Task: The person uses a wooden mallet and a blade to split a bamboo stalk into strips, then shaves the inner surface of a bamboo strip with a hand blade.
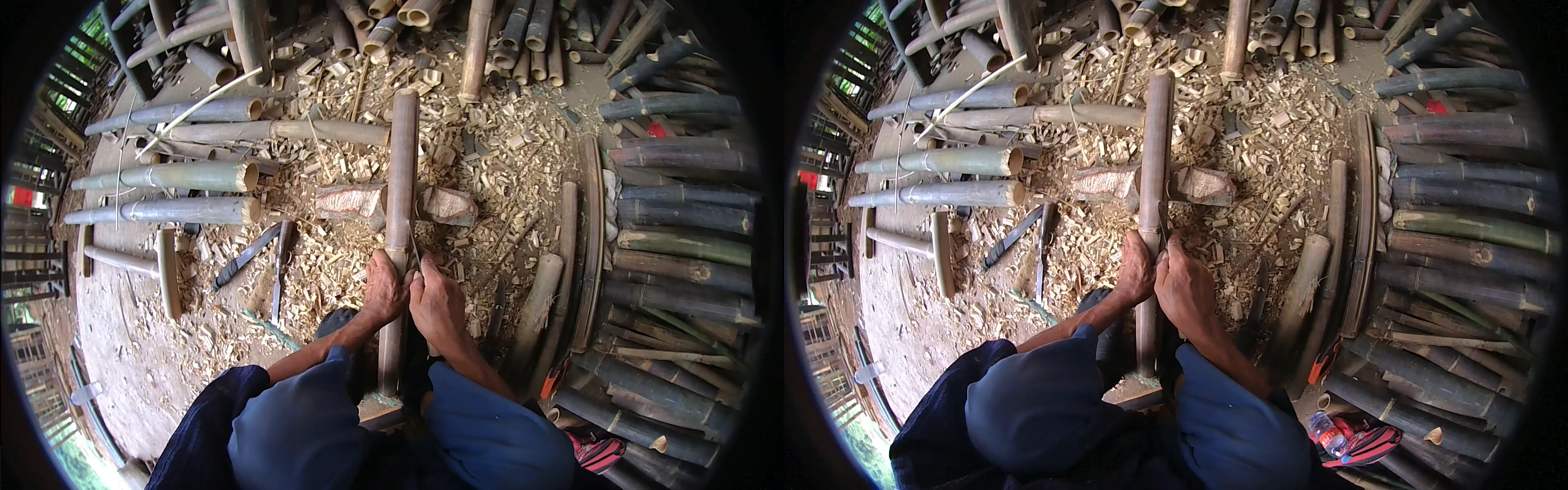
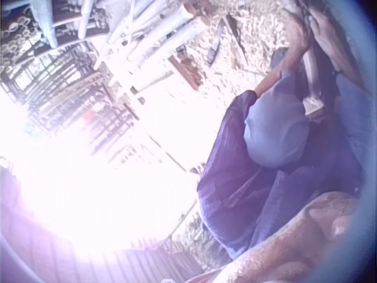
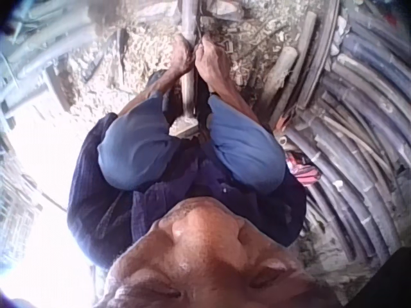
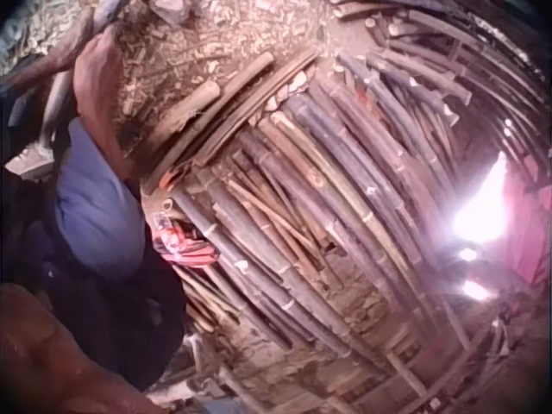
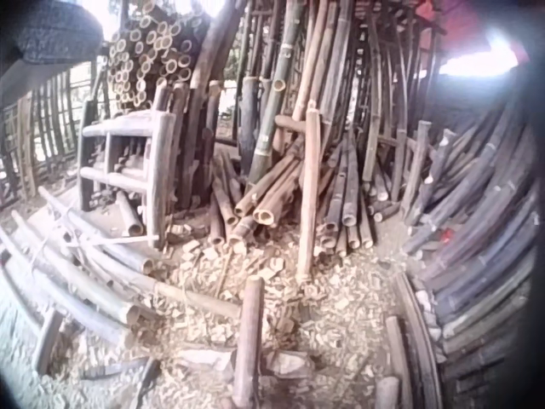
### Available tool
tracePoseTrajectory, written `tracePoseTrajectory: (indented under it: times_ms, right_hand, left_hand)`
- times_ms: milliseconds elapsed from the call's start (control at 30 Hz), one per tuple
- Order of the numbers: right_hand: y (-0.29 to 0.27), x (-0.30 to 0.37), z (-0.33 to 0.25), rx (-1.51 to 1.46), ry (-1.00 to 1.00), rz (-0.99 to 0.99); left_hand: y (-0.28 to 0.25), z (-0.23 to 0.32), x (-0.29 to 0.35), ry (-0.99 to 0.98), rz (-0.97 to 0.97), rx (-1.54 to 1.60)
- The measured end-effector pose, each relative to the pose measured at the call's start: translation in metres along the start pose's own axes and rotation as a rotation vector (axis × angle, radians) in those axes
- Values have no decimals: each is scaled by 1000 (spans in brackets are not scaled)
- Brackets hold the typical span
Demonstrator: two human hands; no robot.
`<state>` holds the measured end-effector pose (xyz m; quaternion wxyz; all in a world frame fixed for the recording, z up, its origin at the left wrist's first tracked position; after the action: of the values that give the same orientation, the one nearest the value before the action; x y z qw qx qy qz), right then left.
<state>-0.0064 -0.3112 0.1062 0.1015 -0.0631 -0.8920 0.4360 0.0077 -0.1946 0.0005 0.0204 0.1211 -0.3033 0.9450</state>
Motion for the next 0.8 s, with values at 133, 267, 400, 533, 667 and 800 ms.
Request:
tracePoseTrajectory:
  times_ms: [133, 267, 400, 533, 667, 800]
  right_hand:
    - [7, -8, 20, -121, -80, 108]
    - [8, -1, 19, -168, -83, 103]
    - [3, 7, 11, -92, -41, 52]
    - [0, 1, 0, -87, 29, 18]
    - [9, -11, -1, -76, -20, 116]
    - [26, -38, 9, -109, -152, 318]
  left_hand:
    - [5, -14, -6, 98, 20, 109]
    - [6, -28, -8, 138, 7, 165]
    - [7, -27, -6, 141, 17, 91]
    - [5, -22, -2, 121, 6, 105]
    - [6, -21, -3, 125, 18, 123]
    - [4, -11, -4, 49, -68, 70]
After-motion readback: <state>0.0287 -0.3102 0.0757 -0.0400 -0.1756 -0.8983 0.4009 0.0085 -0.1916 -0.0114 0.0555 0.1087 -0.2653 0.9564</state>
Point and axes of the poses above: each hand's wrist, its own x-axis away from the middle knuckle, its own y-axis out of the palm, z = x × y, the point moved 1 cm from there along -x, towards the middle knuckle, and after that the axes turned 9 degrees about z, right-handed, at the moved point
